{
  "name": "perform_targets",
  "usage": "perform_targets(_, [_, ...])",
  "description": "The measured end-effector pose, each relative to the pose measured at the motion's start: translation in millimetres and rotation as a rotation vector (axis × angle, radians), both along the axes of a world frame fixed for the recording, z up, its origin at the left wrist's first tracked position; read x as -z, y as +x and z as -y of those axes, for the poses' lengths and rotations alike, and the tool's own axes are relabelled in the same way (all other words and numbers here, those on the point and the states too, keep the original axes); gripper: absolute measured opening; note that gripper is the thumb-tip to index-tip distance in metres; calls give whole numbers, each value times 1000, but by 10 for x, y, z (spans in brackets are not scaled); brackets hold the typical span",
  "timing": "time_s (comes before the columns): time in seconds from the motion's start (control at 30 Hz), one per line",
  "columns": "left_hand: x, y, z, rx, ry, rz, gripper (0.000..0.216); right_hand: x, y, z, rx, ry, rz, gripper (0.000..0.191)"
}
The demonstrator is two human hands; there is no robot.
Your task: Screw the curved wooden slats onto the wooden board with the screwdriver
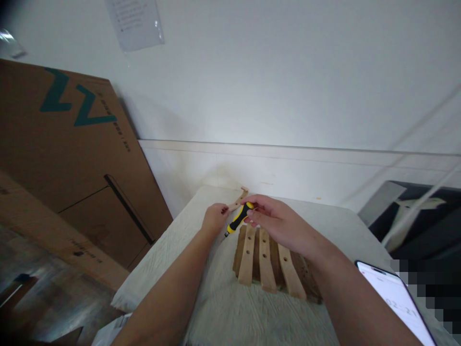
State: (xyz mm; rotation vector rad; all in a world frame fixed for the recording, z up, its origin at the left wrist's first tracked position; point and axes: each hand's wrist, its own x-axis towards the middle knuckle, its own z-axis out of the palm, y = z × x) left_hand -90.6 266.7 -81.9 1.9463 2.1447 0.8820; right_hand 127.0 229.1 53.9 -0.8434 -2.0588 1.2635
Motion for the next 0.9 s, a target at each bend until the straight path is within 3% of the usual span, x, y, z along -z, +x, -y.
perform_targets(0.27, [-138,-135,88,-15,-82,59,32,38,25,-25,-24,-42,-29,34])
perform_targets(0.53, [-342,-287,334,49,-352,2,19,225,-68,-45,-152,-11,-18,34])
perform_targets(0.7, [-328,-290,397,164,-483,-64,25,319,-79,-92,-124,-19,-39,34])
perform_targets(0.9, [-276,-315,411,202,-511,-132,20,309,-64,-85,-134,12,1,30])
